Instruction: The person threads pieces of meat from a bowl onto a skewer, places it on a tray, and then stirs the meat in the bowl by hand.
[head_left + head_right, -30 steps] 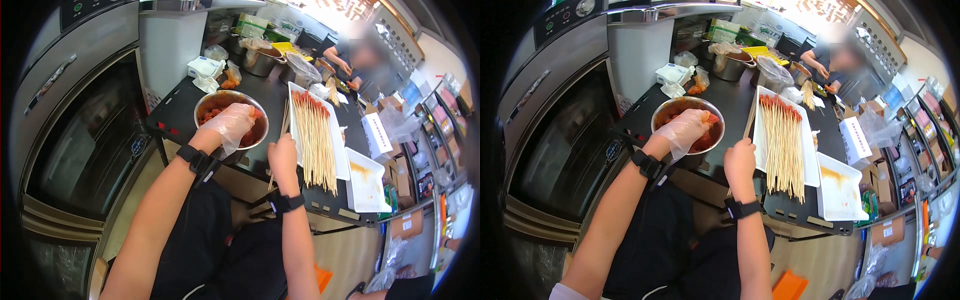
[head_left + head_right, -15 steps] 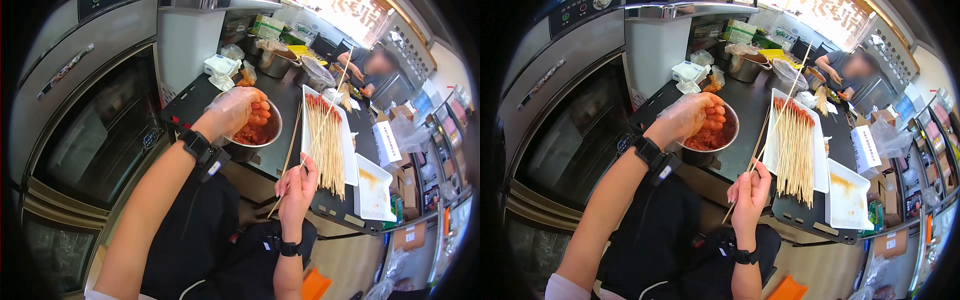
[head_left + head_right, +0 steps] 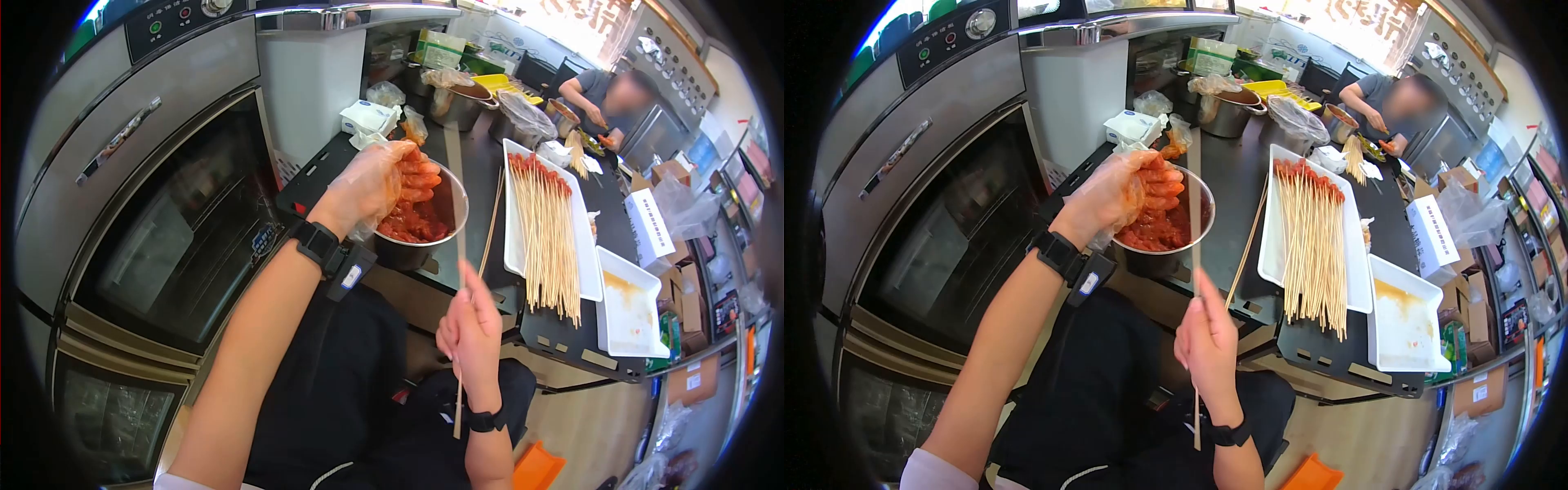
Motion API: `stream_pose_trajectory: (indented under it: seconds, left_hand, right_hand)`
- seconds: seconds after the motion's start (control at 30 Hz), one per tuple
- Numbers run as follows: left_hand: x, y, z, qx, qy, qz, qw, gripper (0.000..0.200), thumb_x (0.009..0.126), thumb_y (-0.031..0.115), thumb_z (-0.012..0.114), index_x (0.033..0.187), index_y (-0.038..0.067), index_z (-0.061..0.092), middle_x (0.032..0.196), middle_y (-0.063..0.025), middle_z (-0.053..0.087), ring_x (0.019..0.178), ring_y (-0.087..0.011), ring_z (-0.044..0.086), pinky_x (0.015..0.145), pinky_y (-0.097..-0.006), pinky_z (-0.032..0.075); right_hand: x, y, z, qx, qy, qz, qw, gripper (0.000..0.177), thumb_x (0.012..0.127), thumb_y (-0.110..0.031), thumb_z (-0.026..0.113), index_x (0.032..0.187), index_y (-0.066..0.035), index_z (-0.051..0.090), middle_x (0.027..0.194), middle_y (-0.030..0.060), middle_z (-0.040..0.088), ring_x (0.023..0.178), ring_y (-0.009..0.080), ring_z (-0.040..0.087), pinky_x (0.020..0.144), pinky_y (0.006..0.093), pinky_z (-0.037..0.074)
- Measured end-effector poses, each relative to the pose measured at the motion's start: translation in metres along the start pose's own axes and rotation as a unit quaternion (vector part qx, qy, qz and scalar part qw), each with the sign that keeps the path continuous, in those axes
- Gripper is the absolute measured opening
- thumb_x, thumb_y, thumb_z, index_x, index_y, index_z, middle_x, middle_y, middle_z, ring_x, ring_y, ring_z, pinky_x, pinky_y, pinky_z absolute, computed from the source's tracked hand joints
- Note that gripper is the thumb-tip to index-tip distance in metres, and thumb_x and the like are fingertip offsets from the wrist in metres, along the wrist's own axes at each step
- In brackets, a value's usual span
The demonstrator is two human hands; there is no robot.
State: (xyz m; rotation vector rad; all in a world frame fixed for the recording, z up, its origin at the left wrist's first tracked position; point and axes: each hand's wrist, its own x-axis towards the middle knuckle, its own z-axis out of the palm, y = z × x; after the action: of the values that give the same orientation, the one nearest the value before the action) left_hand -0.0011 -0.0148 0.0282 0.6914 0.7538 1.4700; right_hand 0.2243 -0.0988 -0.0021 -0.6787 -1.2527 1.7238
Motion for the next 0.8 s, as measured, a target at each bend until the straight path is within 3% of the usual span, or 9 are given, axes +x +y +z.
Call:
stream_pose_trajectory:
  seconds: [0.03, 0.1, 0.17, 0.27, 0.5, 0.6, 0.67, 0.8]
  left_hand:
    - [0.0, 0.0, -0.001, 0.006, -0.005, 0.012, 1.0, 0.024, 0.091, 0.02, 0.045, 0.097, -0.002, 0.053, 0.09, -0.0138, 0.06, 0.081, -0.0249, 0.061, 0.077, -0.0355, 0.05]
    - [0.002, -0.002, -0.001, 0.011, -0.007, 0.023, 1.0, 0.025, 0.091, 0.02, 0.044, 0.098, -0.002, 0.052, 0.091, -0.0145, 0.06, 0.081, -0.0261, 0.06, 0.077, -0.0368, 0.05]
    - [0.005, -0.003, 0.001, -0.05, 0.051, 0.024, 0.997, 0.025, 0.091, 0.019, 0.044, 0.098, -0.003, 0.052, 0.089, -0.0152, 0.06, 0.08, -0.0262, 0.06, 0.078, -0.038, 0.051]
    - [0.015, -0.01, -0.014, -0.038, 0.015, 0.057, 0.998, 0.024, 0.091, 0.017, 0.044, 0.098, -0.005, 0.052, 0.09, -0.0158, 0.059, 0.082, -0.025, 0.06, 0.079, -0.0376, 0.051]
    - [0.012, -0.01, -0.012, -0.037, 0.04, 0.081, 0.995, 0.023, 0.092, 0.016, 0.043, 0.099, -0.005, 0.051, 0.092, -0.0127, 0.058, 0.082, -0.0199, 0.058, 0.078, -0.0341, 0.05]
    - [0.014, -0.011, -0.015, -0.043, 0.012, 0.082, 0.996, 0.023, 0.092, 0.015, 0.043, 0.098, -0.005, 0.052, 0.089, -0.0095, 0.057, 0.078, -0.016, 0.055, 0.078, -0.0289, 0.047]
    - [0.016, -0.013, -0.016, 0.022, 0.014, 0.112, 0.993, 0.024, 0.092, 0.015, 0.043, 0.098, -0.005, 0.054, 0.087, -0.0074, 0.056, 0.077, -0.0131, 0.053, 0.078, -0.0238, 0.044]
    - [0.014, -0.015, -0.017, 0.057, -0.011, 0.146, 0.988, 0.026, 0.093, 0.017, 0.044, 0.1, -0.006, 0.054, 0.087, -0.0065, 0.057, 0.08, -0.0115, 0.052, 0.079, -0.0212, 0.041]
  right_hand:
    - [-0.002, -0.002, 0.002, -0.055, -0.008, 0.078, 0.995, 0.039, 0.095, -0.013, 0.036, 0.133, -0.008, 0.035, 0.055, -0.0038, 0.035, 0.041, 0.0027, 0.031, 0.038, 0.0165, 0.029]
    - [-0.006, -0.001, 0.005, -0.047, 0.002, 0.1, 0.994, 0.037, 0.094, -0.011, 0.039, 0.131, -0.007, 0.04, 0.055, -0.0062, 0.035, 0.042, 0.0012, 0.03, 0.037, 0.0149, 0.026]
    - [-0.01, 0.001, 0.005, -0.078, 0.014, 0.084, 0.993, 0.037, 0.093, -0.009, 0.04, 0.13, -0.007, 0.041, 0.057, -0.0075, 0.035, 0.042, 0.0009, 0.03, 0.038, 0.015, 0.025]
    - [-0.017, 0.001, 0.008, -0.102, 0.018, 0.057, 0.993, 0.035, 0.092, -0.005, 0.039, 0.126, -0.001, 0.043, 0.054, -0.0068, 0.032, 0.038, 0.0005, 0.025, 0.035, 0.0171, 0.025]
    - [-0.026, 0.003, 0.012, -0.204, 0.027, 0.012, 0.978, 0.034, 0.092, -0.005, 0.04, 0.126, -0.001, 0.044, 0.057, -0.008, 0.032, 0.042, -0.0003, 0.028, 0.038, 0.016, 0.024]
    - [-0.027, 0.003, 0.013, -0.23, 0.042, 0.005, 0.972, 0.035, 0.092, -0.004, 0.04, 0.126, -0.001, 0.045, 0.058, -0.0083, 0.032, 0.043, -0.0006, 0.028, 0.038, 0.0156, 0.024]
    - [-0.027, 0.001, 0.014, -0.215, 0.026, 0.016, 0.976, 0.034, 0.091, -0.005, 0.041, 0.125, -0.002, 0.045, 0.058, -0.0084, 0.032, 0.044, -0.0008, 0.028, 0.039, 0.0155, 0.024]
    - [-0.029, 0.0, 0.012, -0.242, 0.028, 0.018, 0.97, 0.034, 0.091, -0.005, 0.042, 0.125, -0.002, 0.046, 0.058, -0.0086, 0.033, 0.044, -0.0011, 0.029, 0.039, 0.0155, 0.023]
